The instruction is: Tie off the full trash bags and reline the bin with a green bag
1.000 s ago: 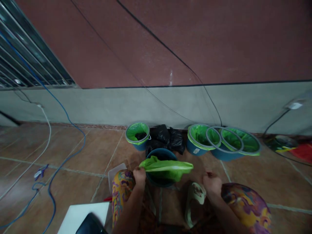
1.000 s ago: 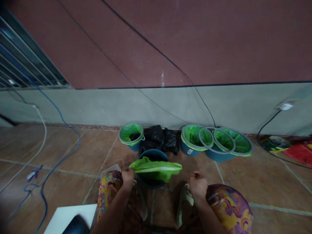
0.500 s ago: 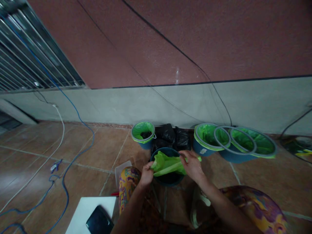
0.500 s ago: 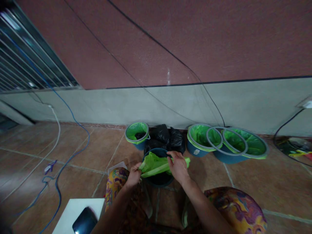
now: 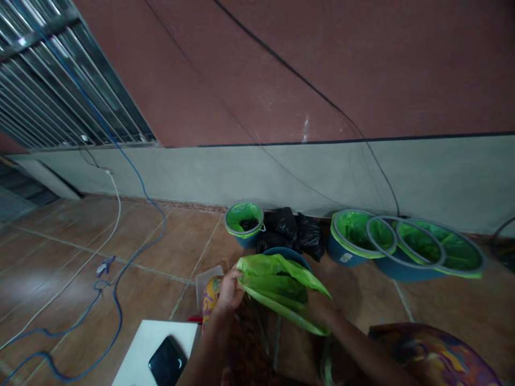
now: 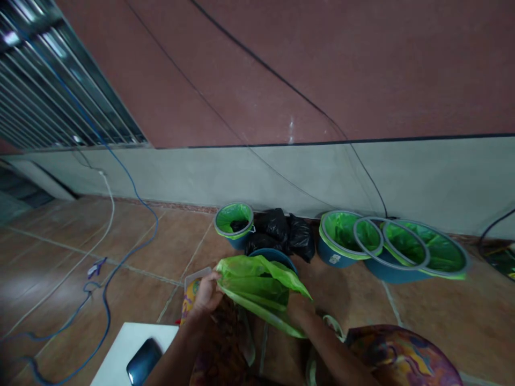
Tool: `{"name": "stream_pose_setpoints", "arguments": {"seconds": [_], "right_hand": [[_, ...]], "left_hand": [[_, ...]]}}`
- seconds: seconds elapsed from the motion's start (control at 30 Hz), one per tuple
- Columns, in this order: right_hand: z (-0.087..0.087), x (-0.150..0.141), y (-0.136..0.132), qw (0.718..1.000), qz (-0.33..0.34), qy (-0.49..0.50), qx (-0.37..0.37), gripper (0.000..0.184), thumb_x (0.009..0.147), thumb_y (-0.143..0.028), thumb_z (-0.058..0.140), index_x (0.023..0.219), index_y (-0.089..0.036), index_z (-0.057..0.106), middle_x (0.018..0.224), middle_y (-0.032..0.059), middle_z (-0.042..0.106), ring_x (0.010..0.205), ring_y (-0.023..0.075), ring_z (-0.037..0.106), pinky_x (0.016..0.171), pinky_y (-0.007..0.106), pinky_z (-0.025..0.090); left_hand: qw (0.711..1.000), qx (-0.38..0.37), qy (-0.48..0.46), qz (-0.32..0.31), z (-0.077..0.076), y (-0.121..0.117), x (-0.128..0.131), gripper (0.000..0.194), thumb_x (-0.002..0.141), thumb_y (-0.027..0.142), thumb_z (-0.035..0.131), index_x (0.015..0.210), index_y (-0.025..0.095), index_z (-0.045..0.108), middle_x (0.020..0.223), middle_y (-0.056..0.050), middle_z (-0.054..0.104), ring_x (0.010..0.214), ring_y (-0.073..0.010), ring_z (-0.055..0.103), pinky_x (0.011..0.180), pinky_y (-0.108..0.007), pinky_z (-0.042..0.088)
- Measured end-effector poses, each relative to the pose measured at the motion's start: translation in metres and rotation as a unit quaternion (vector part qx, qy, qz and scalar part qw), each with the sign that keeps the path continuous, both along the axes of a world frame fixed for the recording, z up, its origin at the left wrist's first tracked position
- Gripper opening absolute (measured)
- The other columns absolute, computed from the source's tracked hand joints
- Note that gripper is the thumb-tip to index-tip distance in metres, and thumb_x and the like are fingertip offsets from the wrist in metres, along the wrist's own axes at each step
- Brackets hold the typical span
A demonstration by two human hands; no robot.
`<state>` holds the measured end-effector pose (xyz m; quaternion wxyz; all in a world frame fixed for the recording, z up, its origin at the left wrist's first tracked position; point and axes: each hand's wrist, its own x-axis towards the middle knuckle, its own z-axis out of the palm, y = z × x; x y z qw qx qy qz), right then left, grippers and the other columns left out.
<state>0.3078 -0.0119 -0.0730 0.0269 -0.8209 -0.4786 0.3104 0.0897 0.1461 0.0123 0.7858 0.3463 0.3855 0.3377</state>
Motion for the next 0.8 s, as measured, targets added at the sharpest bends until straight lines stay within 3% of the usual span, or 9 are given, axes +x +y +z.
{"name": "stream_pose_setpoints", "arguments": {"seconds": [0.07,0.13,0.23,0.3,0.43,0.57,0.67,0.73,0.8], "right_hand": [[0.013,0.008,0.005,1.000,0.023,-0.019,0.011,0.029,0.083,-0.021,0.055,0.107,-0.014,0.071,0.105,0.0159,0.073,0.102,0.0286,0.069,0.086,0.037,0.050],[0.032,0.013,0.013,0.996,0.029,-0.034,0.075,0.026,0.088,-0.026,0.052,0.105,-0.019,0.071,0.103,0.0116,0.074,0.101,0.0263,0.069,0.086,0.035,0.050],[0.056,0.018,0.032,0.980,-0.020,-0.065,0.189,0.031,0.093,-0.030,0.044,0.113,-0.022,0.067,0.107,0.0091,0.073,0.097,0.0228,0.069,0.086,0.033,0.050],[0.062,0.023,0.048,0.968,-0.040,-0.068,0.240,0.034,0.092,-0.029,0.046,0.121,-0.020,0.063,0.118,0.0111,0.069,0.105,0.0225,0.067,0.090,0.032,0.048],[0.044,0.026,0.073,0.971,0.002,0.013,0.239,0.047,0.082,-0.022,0.059,0.128,-0.017,0.059,0.126,0.0120,0.067,0.115,0.0230,0.062,0.099,0.034,0.046],[0.016,0.030,0.072,0.983,0.011,0.065,0.169,0.032,0.080,-0.014,0.054,0.107,-0.019,0.071,0.107,0.0054,0.075,0.100,0.0186,0.068,0.088,0.028,0.049],[0.008,0.044,0.058,0.988,-0.025,0.026,0.151,0.026,0.084,-0.015,0.048,0.091,-0.017,0.073,0.096,0.0069,0.076,0.092,0.0195,0.069,0.082,0.029,0.047],[0.008,0.056,0.049,0.984,-0.073,-0.009,0.161,0.028,0.086,-0.017,0.045,0.093,-0.017,0.073,0.095,0.0082,0.075,0.088,0.0203,0.069,0.080,0.030,0.047],[0.011,0.064,0.046,0.976,-0.116,-0.025,0.184,0.029,0.088,-0.019,0.044,0.098,-0.018,0.071,0.096,0.0080,0.075,0.087,0.0199,0.068,0.079,0.030,0.048]], "left_hand": [[1.000,-0.019,-0.011,-0.001,0.003,0.001,0.000,0.029,0.065,0.033,0.069,0.089,0.018,0.069,0.082,-0.006,0.075,0.091,-0.0258,0.071,0.085,-0.036,0.055],[1.000,-0.023,-0.002,0.001,0.003,-0.001,0.002,0.037,0.066,0.037,0.074,0.095,0.014,0.070,0.088,-0.008,0.076,0.091,-0.0256,0.072,0.086,-0.036,0.055],[0.999,0.001,0.044,0.001,0.002,-0.005,0.006,0.045,0.066,0.042,0.077,0.099,0.012,0.071,0.091,-0.010,0.077,0.089,-0.0245,0.072,0.085,-0.035,0.055],[0.998,0.014,0.065,-0.017,0.002,-0.007,0.007,0.045,0.066,0.045,0.078,0.098,0.013,0.072,0.088,-0.010,0.077,0.085,-0.0242,0.073,0.083,-0.035,0.055],[0.993,0.044,0.079,-0.081,0.002,-0.009,0.002,0.034,0.066,0.041,0.077,0.089,0.016,0.074,0.080,-0.006,0.076,0.070,-0.0204,0.070,0.072,-0.033,0.055],[0.978,0.100,0.144,-0.112,-0.002,-0.003,-0.003,0.020,0.068,0.033,0.072,0.081,0.018,0.075,0.073,-0.003,0.074,0.060,-0.0167,0.064,0.061,-0.028,0.052],[0.954,0.185,0.230,-0.046,-0.007,0.008,-0.003,0.018,0.069,0.027,0.063,0.078,0.018,0.076,0.073,-0.004,0.075,0.064,-0.0183,0.065,0.064,-0.029,0.053],[0.927,0.247,0.284,0.014,-0.010,0.016,-0.001,0.021,0.069,0.022,0.058,0.078,0.018,0.077,0.078,-0.005,0.076,0.072,-0.0197,0.067,0.070,-0.030,0.054],[0.908,0.285,0.307,0.028,-0.010,0.020,0.003,0.024,0.068,0.018,0.056,0.079,0.019,0.077,0.082,-0.006,0.077,0.079,-0.0209,0.069,0.076,-0.030,0.055]]}}
